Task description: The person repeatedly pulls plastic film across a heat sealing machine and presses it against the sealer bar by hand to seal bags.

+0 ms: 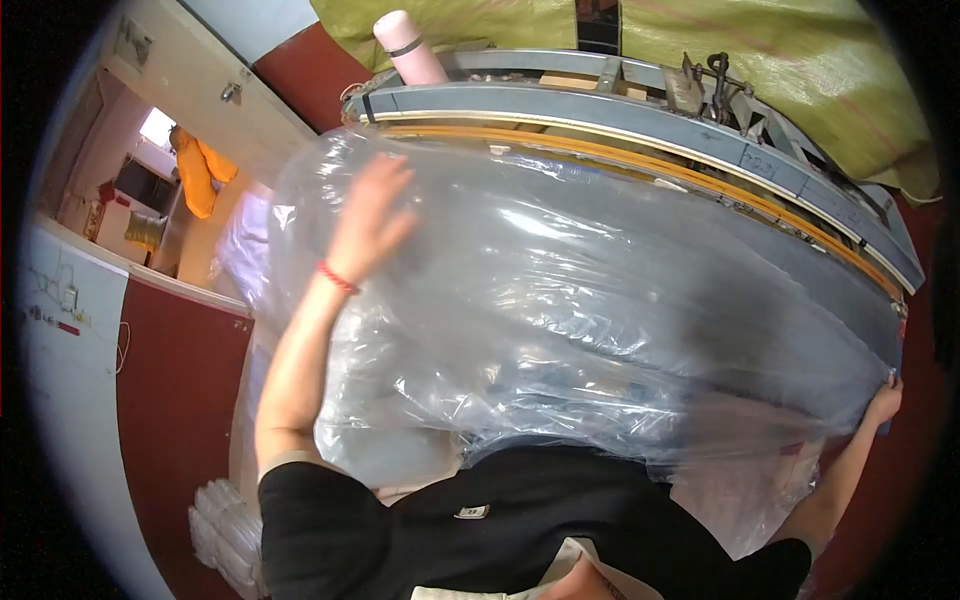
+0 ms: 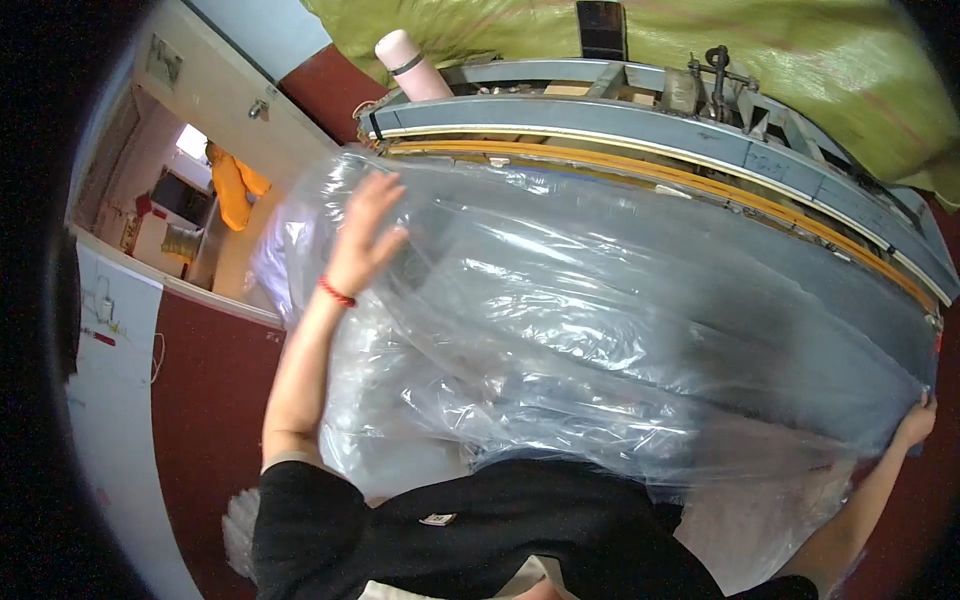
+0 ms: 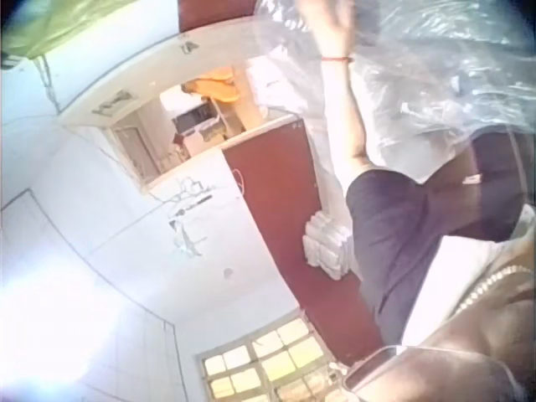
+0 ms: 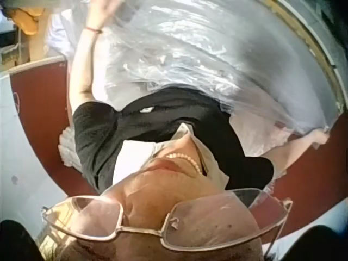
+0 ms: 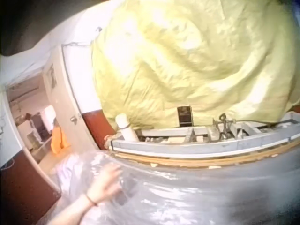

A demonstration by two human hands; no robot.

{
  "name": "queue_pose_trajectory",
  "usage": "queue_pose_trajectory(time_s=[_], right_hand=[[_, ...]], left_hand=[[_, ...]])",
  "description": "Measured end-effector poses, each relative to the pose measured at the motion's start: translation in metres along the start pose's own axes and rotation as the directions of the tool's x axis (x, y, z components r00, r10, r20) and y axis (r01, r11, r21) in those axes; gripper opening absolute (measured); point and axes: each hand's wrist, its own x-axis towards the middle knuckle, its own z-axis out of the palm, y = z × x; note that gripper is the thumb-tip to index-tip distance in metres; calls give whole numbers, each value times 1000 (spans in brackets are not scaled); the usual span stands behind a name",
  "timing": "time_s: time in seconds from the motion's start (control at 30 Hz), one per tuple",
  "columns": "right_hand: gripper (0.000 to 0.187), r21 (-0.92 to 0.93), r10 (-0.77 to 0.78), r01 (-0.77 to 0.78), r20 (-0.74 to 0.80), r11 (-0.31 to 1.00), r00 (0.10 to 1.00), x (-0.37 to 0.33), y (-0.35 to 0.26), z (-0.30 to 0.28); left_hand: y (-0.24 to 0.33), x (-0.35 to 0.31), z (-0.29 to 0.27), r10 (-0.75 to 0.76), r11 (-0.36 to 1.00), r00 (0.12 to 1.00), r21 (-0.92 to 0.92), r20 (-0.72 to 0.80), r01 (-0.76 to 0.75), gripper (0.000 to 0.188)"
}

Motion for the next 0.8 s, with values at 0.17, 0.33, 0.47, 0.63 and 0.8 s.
queue_pose_trajectory(time_s=[0.17,0.33,0.47,0.63,0.8], right_hand=[[35,-23,11,-10,72,1000,997,8,13,12],[40,-10,76,-76,60,997,995,21,44,26],[45,368,134,-161,97,916,986,38,78,19],[44,820,250,-245,129,517,960,35,97,-27],[41,871,285,-263,150,415,947,19,107,-60]], left_hand=[[-28,-67,59,-246,964,941,-47,232,263,57],[-25,-51,52,-258,966,932,44,253,256,51],[-36,-33,66,-242,970,970,7,4,242,25],[-48,-15,91,-422,906,897,-52,-127,419,17],[-48,-16,98,-480,862,863,-265,-157,431,13]])
